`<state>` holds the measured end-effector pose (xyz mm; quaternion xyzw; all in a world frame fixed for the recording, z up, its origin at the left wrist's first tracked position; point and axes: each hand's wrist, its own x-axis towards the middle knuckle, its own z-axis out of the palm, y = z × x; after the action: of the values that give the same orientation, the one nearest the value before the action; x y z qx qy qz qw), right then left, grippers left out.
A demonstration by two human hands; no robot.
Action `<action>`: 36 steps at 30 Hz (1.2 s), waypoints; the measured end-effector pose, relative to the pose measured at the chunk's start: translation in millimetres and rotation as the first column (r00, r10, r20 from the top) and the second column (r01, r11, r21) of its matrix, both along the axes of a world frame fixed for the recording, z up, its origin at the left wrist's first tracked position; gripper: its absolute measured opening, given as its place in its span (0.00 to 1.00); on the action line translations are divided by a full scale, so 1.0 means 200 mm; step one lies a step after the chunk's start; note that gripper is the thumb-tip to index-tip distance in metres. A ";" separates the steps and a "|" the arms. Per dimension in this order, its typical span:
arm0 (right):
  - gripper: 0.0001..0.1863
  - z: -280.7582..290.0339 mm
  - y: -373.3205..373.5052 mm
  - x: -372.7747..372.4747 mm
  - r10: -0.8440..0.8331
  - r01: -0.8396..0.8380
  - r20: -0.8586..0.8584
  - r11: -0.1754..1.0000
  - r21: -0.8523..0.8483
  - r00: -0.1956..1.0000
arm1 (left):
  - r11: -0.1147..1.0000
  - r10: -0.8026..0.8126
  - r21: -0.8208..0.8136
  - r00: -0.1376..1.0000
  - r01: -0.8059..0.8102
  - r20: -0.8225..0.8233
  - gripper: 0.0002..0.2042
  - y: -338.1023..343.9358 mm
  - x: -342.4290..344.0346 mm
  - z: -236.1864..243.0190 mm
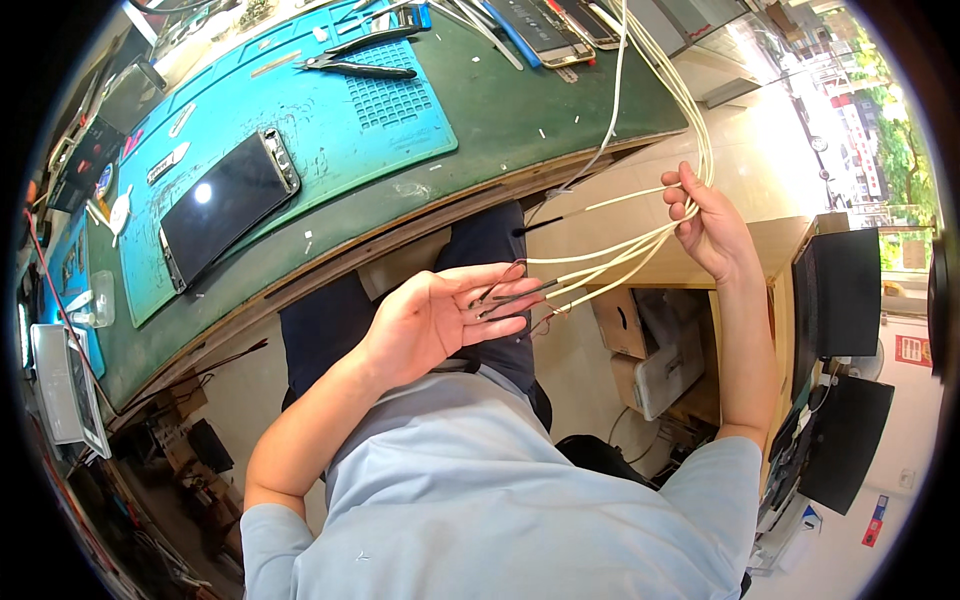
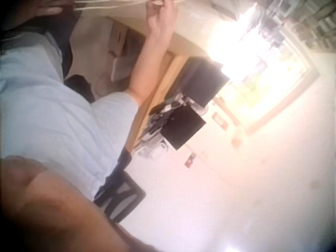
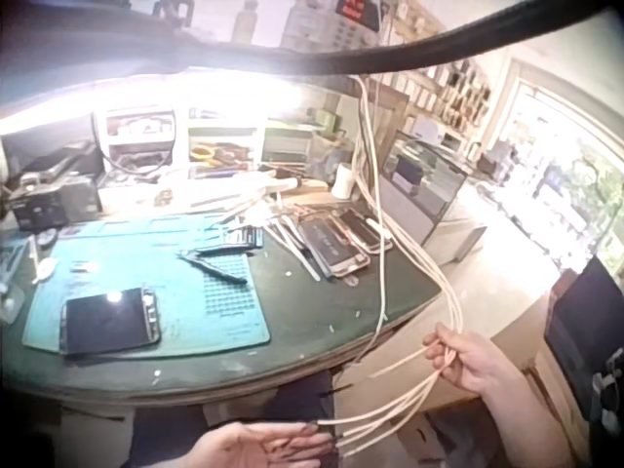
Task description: The person disassembles a smartphone, removes the old screen, and installs a new one. They connect the display cable, test the device by powering it on, and then reassemble the phone casing.
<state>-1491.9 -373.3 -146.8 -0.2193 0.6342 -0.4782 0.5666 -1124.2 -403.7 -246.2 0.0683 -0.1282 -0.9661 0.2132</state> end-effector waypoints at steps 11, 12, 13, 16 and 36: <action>0.18 0.01 0.03 -0.03 0.059 -0.058 -0.074 0.998 0.018 0.995 | 0.922 0.076 -0.381 0.933 0.070 0.353 0.18 -0.01 0.02 0.03; 0.18 0.02 0.03 -0.02 0.078 -0.075 -0.106 0.997 0.033 0.991 | 0.855 0.138 -0.509 0.900 0.102 0.413 0.17 -0.01 0.02 0.03; 0.19 0.03 0.04 -0.02 0.096 -0.090 -0.138 0.995 0.049 0.986 | 0.769 0.209 -0.622 0.863 0.146 0.460 0.17 -0.01 0.01 0.03; 0.19 0.03 0.08 -0.02 0.119 -0.111 -0.204 0.992 0.050 0.972 | 0.755 0.190 -0.628 0.853 0.190 0.487 0.16 -0.04 -0.02 0.06; 0.27 -0.10 0.19 -0.60 0.272 0.228 -0.960 0.932 0.281 0.072 | 0.447 0.390 -0.799 0.717 0.401 0.578 0.10 0.02 0.02 0.40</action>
<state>-1611.2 -335.9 -166.5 -0.3868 0.9197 -0.0645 0.0175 -1120.9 -399.0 -166.0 0.3032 -0.6862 -0.6447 0.1469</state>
